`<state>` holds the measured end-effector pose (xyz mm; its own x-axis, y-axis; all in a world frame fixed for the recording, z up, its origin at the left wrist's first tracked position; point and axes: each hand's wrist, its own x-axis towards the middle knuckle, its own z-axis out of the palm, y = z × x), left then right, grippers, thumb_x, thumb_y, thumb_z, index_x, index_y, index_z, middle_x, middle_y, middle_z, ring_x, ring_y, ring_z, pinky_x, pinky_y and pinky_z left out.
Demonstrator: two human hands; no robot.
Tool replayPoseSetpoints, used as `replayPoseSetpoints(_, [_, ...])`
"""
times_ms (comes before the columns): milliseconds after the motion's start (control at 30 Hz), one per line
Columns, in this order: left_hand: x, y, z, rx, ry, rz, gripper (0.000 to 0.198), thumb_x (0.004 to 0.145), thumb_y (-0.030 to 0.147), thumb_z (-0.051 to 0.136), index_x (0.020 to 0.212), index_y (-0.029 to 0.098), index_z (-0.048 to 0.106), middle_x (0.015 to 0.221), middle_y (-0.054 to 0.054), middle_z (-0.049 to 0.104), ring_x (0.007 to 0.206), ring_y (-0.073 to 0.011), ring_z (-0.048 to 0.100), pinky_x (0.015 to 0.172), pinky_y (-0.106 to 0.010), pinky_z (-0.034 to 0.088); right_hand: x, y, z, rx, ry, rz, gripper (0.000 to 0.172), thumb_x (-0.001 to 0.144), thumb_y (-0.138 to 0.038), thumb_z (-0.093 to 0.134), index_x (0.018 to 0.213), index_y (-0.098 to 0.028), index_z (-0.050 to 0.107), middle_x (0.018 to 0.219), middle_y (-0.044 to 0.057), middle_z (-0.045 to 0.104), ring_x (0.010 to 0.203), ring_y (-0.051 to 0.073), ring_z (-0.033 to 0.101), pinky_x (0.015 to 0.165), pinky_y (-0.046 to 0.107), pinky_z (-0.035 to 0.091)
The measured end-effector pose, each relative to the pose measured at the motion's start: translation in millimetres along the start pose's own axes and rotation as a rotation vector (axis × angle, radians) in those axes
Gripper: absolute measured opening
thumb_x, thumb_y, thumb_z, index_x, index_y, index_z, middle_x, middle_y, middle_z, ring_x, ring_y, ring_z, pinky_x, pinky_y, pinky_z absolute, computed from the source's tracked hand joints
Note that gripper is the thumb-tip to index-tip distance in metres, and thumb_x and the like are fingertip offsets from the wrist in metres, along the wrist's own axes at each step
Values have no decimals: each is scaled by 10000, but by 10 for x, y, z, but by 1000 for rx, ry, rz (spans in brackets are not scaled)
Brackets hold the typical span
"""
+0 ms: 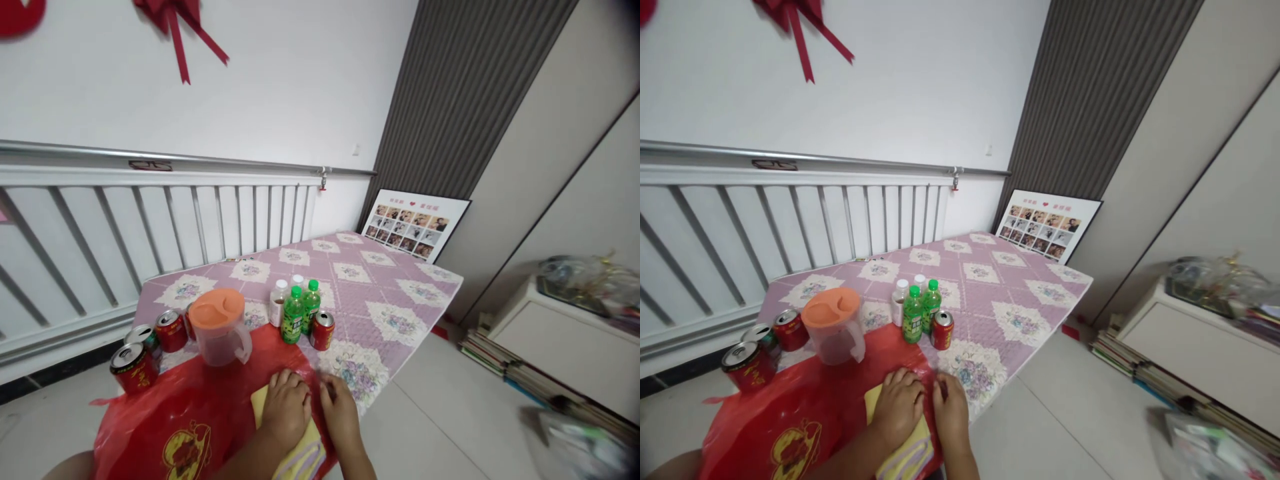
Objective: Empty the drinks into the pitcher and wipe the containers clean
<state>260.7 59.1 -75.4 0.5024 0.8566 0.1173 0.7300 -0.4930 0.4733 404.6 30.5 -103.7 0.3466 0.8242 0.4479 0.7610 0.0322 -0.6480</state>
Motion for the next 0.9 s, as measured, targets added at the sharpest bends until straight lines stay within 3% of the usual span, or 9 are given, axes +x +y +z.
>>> replayPoseSetpoints(133, [7,-10,-22,-69,-4,-9,276,895,259,436,1071,237,648,1162,-51,647,1184,-266,470,1053,-446,276,-428,-253,-113,4,78,30,305,896,-378,447,948,-175,668,937,106,742,871,226,708,790,345,576])
replayPoseSetpoints(267, [65,-46,-99,-150,-6,-24,356,880,242,425,1188,187,594,1195,-106,633,1168,-297,509,1021,-469,340,-785,-426,-102,52,71,-12,307,903,-426,466,956,-201,667,916,86,739,848,216,710,758,321,586])
replayPoseSetpoints(433, [11,-122,-365,-281,77,0,427,810,111,410,1190,179,591,1253,-93,595,1204,-225,503,1065,-373,366,-808,-599,-56,-9,31,-54,334,909,-410,456,1061,-184,650,1025,110,726,946,236,694,816,347,577])
replayPoseSetpoints(600, [-455,-261,-846,-378,201,-9,448,736,92,488,1144,229,613,1314,-54,555,1249,-187,487,1099,-320,377,-488,-901,87,-210,-100,-65,426,893,-358,408,1221,-167,602,1227,125,661,1128,274,618,957,423,503])
replayPoseSetpoints(700, [-854,-438,-1144,-538,293,53,446,741,96,515,1154,237,607,1337,-70,540,1267,-212,483,1112,-382,384,-375,-1074,248,-445,-184,-37,502,890,-367,402,1320,-151,542,1368,142,560,1273,317,499,993,492,446])
replayPoseSetpoints(800, [-1220,-758,-1366,-518,378,44,465,724,81,540,1145,264,613,1323,-69,562,1242,-233,517,1083,-431,425,-395,-1159,389,-668,-287,-12,538,897,-395,400,1370,-159,500,1435,141,492,1317,343,442,962,538,438])
replayPoseSetpoints(900, [-1489,-1215,-1493,-477,515,-34,429,763,120,537,1162,263,604,1312,-86,572,1213,-251,550,1048,-471,458,-460,-1168,473,-810,-341,2,540,909,-400,382,1392,-176,477,1464,132,460,1299,334,464,939,538,445])
